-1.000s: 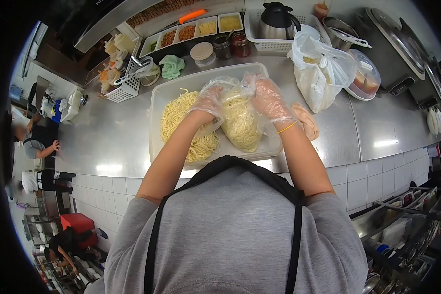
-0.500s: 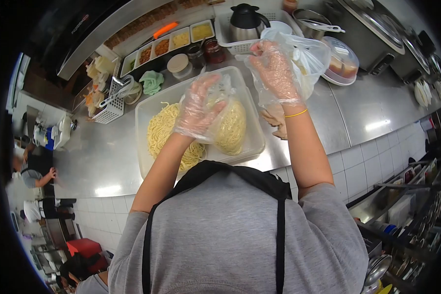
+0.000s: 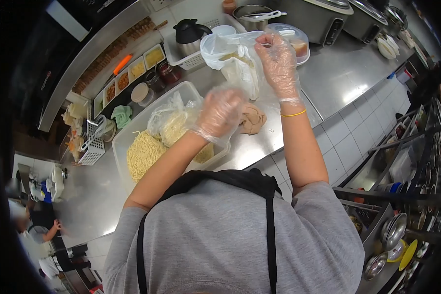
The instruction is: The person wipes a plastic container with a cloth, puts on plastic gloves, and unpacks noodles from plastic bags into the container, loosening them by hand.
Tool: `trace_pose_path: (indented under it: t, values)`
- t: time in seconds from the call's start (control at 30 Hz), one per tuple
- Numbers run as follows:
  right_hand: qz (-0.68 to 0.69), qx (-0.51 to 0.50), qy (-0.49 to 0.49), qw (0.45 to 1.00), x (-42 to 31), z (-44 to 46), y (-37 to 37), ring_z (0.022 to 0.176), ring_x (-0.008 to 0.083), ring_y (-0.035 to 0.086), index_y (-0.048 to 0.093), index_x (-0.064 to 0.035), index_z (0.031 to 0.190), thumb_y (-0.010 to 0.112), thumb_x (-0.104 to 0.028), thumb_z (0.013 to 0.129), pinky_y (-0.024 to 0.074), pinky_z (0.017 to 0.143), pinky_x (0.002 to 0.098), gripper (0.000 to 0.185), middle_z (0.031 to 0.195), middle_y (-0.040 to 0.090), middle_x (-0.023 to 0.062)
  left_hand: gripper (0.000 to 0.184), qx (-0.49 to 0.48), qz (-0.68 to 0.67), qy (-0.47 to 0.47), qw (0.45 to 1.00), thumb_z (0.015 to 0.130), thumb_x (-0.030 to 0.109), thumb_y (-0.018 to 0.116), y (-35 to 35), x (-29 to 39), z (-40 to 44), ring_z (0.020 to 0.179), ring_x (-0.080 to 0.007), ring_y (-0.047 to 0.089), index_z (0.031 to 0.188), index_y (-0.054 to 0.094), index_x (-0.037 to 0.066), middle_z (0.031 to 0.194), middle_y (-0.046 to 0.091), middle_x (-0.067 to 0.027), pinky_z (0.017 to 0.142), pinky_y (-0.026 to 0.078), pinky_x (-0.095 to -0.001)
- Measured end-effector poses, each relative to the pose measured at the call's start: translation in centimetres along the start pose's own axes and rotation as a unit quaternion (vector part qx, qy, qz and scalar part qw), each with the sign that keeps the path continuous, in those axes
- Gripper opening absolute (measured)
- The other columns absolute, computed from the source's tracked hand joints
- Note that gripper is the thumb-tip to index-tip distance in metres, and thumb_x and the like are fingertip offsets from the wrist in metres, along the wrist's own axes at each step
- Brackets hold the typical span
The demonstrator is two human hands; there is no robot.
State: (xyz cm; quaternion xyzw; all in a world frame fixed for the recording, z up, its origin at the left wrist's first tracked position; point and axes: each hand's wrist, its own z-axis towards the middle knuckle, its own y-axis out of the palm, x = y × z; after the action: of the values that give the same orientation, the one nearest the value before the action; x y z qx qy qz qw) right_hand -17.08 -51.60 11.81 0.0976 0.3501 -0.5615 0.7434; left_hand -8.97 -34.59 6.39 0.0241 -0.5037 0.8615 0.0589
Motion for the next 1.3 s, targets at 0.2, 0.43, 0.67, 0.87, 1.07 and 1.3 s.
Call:
trace_pose_path:
  t: [0.2, 0.43, 0.67, 0.87, 1.07, 1.3]
  values:
    - [0.108, 0.006, 0.094, 0.990, 0.0, -0.8, -0.7, 0.081, 0.0153, 0.056, 0.057, 0.0017, 0.091, 0.061, -0.011, 0.078, 0.0444, 0.075, 0.0274, 0.019, 0.088, 0.060, 0.0087, 0.044, 0.166, -0.060, 0.061, 0.982, 0.068, 0.010, 0.058, -2.4, 2.5, 3.2, 0.104, -0.0225, 0.049, 0.112, 0.052, 0.015, 0.108, 0.053, -0.0041, 0.087, 0.036, -0.0393]
    - [0.159, 0.009, 0.123, 0.980, -1.5, -1.1, -1.4, 0.084, 0.0139, 0.054, 0.055, -0.0008, 0.097, 0.059, -0.011, 0.081, 0.0421, 0.081, 0.0262, 0.019, 0.096, 0.056, 0.0052, 0.057, 0.164, -0.016, 0.004, 0.986, 0.064, 0.004, 0.058, -3.8, 1.8, 3.0, 0.099, -0.0223, 0.052, 0.120, 0.049, 0.013, 0.111, 0.053, -0.0040, 0.085, 0.038, -0.0406]
    - [0.292, 0.057, 0.169, 0.940, -1.3, -1.2, -0.5, 0.085, 0.0118, 0.052, 0.054, -0.0023, 0.095, 0.058, -0.009, 0.081, 0.0420, 0.078, 0.0246, 0.016, 0.091, 0.054, 0.0032, 0.061, -0.052, 0.170, 0.054, 0.983, 0.065, 0.006, 0.060, -0.7, 0.1, 1.7, 0.101, -0.0204, 0.052, 0.124, 0.046, 0.017, 0.116, 0.051, -0.0030, 0.097, 0.031, -0.0436]
    - [0.281, 0.066, 0.174, 0.942, -1.7, -1.0, -0.1, 0.083, 0.0113, 0.051, 0.055, -0.0015, 0.095, 0.059, -0.010, 0.081, 0.0415, 0.078, 0.0235, 0.017, 0.091, 0.055, 0.0036, 0.064, 0.183, 0.024, 0.088, 0.979, 0.062, 0.006, 0.063, -5.4, 2.4, 3.2, 0.102, -0.0221, 0.051, 0.122, 0.047, 0.019, 0.114, 0.051, -0.0044, 0.096, 0.031, -0.0440]
    - [0.198, -0.135, 0.120, 0.964, -3.2, -1.8, 1.7, 0.085, 0.0141, 0.054, 0.055, 0.0008, 0.097, 0.064, -0.019, 0.078, 0.0424, 0.079, 0.0270, 0.029, 0.090, 0.057, 0.0053, 0.055, 0.238, 0.077, -0.077, 0.965, 0.067, 0.004, 0.061, -7.9, -4.4, -2.6, 0.104, -0.0260, 0.048, 0.120, 0.048, 0.012, 0.111, 0.052, -0.0086, 0.090, 0.037, -0.0395]
    - [0.029, -0.410, 0.030, 0.911, -4.9, -5.5, 10.2, 0.090, 0.0310, 0.057, 0.054, 0.0036, 0.098, 0.067, -0.037, 0.072, 0.0435, 0.080, 0.0366, 0.050, 0.093, 0.058, 0.0189, 0.053, 0.122, 0.105, -0.366, 0.917, 0.068, 0.022, 0.069, -7.7, -9.5, -14.2, 0.106, -0.0336, 0.048, 0.115, 0.051, 0.004, 0.110, 0.053, -0.0176, 0.092, 0.038, -0.0393]
